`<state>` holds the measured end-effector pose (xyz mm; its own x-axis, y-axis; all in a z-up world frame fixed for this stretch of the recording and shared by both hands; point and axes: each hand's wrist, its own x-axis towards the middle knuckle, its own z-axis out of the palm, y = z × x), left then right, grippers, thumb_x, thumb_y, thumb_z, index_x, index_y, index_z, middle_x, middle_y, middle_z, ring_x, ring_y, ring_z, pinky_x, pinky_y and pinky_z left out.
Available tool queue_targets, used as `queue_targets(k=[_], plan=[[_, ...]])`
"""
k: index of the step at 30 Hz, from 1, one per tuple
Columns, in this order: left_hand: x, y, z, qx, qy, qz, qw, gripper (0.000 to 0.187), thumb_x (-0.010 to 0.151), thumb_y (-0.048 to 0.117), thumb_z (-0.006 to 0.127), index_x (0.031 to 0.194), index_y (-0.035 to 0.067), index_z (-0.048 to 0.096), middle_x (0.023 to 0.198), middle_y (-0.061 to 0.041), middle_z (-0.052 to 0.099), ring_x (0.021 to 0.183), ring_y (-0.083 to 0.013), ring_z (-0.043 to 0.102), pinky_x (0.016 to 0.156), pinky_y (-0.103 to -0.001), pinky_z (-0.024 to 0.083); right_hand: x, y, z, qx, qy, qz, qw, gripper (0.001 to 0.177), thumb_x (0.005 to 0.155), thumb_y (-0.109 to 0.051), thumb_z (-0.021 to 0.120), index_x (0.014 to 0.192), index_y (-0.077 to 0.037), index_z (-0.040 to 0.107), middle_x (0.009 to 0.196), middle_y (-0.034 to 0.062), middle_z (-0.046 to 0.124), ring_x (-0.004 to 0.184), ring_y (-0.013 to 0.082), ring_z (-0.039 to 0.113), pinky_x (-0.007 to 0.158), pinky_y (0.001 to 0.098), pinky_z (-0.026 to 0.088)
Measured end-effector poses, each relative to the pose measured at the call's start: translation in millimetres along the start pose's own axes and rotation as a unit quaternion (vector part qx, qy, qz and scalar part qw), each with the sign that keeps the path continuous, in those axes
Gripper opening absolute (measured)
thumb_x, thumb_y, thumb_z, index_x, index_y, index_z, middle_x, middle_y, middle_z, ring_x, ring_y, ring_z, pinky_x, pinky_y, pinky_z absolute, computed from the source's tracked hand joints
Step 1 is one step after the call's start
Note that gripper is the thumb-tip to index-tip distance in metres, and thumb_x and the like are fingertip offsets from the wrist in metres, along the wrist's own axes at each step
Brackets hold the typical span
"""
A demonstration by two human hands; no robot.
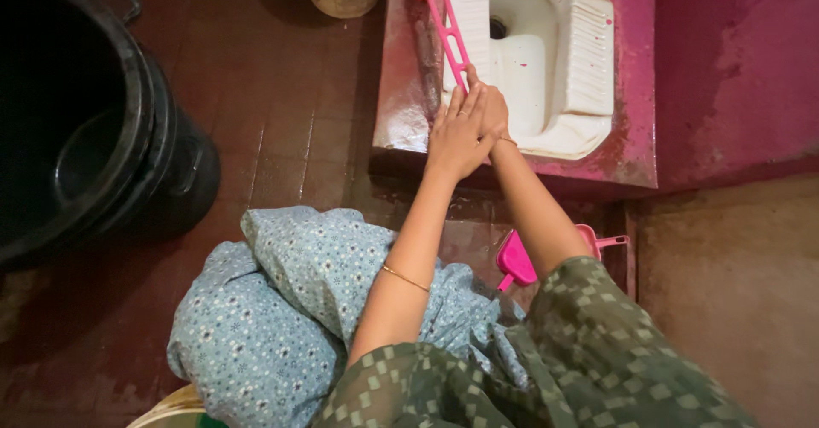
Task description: The person scrubs a squat toilet with a pink long-handled brush. They scrub the rim, sides, and interior of the toilet bowl repeatedly.
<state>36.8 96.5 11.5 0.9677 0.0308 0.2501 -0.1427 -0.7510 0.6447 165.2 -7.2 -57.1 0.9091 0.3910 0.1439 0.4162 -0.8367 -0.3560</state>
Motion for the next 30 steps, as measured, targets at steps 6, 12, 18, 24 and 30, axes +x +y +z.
queue_targets(k=[6,12,18,24,30], plan=[[1,-16,13,0.042,-0.036,-0.023,0.998,0.081,0.099,0.062,0.046,0.157,0.005,0.038,0.165,-0.012,0.036,0.157,-0.0327,0.023,0.126,-0.049,0.018,-8,8,5,0.029,0.013,0.036,0.999,0.060,0.097,-0.025,0.057,0.152,-0.006,0.044,0.088,0.0276,0.071,0.082,0.0467,0.070,0.071,0.0543,0.054],[6,-26,16,0.045,-0.029,-0.048,0.997,0.082,0.100,0.061,0.044,0.159,0.005,0.033,0.165,-0.013,0.034,0.157,-0.0328,0.022,0.126,-0.048,0.015,-41,-7,18,0.021,-0.023,0.021,0.999,0.056,0.105,-0.029,0.052,0.156,-0.009,0.041,0.088,0.0287,0.069,0.077,0.0473,0.069,0.064,0.0546,0.053],[-3,-17,24,0.050,-0.061,-0.019,0.997,0.085,0.099,0.063,0.043,0.159,0.004,0.029,0.166,-0.012,0.033,0.157,-0.0312,0.021,0.126,-0.048,0.014,-26,0,-3,0.014,-0.026,0.075,0.997,0.065,0.098,-0.030,0.055,0.157,-0.010,0.038,0.083,0.0273,0.070,0.075,0.0468,0.068,0.065,0.0539,0.052],[-1,-10,22,0.039,-0.053,-0.006,0.998,0.086,0.099,0.062,0.042,0.161,0.003,0.029,0.165,-0.013,0.034,0.155,-0.0321,0.024,0.126,-0.048,0.016,-95,-22,-5,0.080,0.068,-0.063,0.992,0.034,0.103,-0.031,0.058,0.131,-0.012,0.061,0.103,0.0206,0.077,0.089,0.0427,0.071,0.072,0.0513,0.054],[-2,-6,25,0.046,-0.052,0.005,0.998,0.084,0.100,0.063,0.042,0.158,0.004,0.033,0.165,-0.012,0.036,0.155,-0.0305,0.026,0.125,-0.047,0.020,-217,-86,-46,-0.031,-0.068,0.111,0.991,0.054,0.099,-0.028,0.058,0.146,-0.004,0.047,0.077,0.0307,0.069,0.069,0.0502,0.067,0.065,0.0591,0.052]])
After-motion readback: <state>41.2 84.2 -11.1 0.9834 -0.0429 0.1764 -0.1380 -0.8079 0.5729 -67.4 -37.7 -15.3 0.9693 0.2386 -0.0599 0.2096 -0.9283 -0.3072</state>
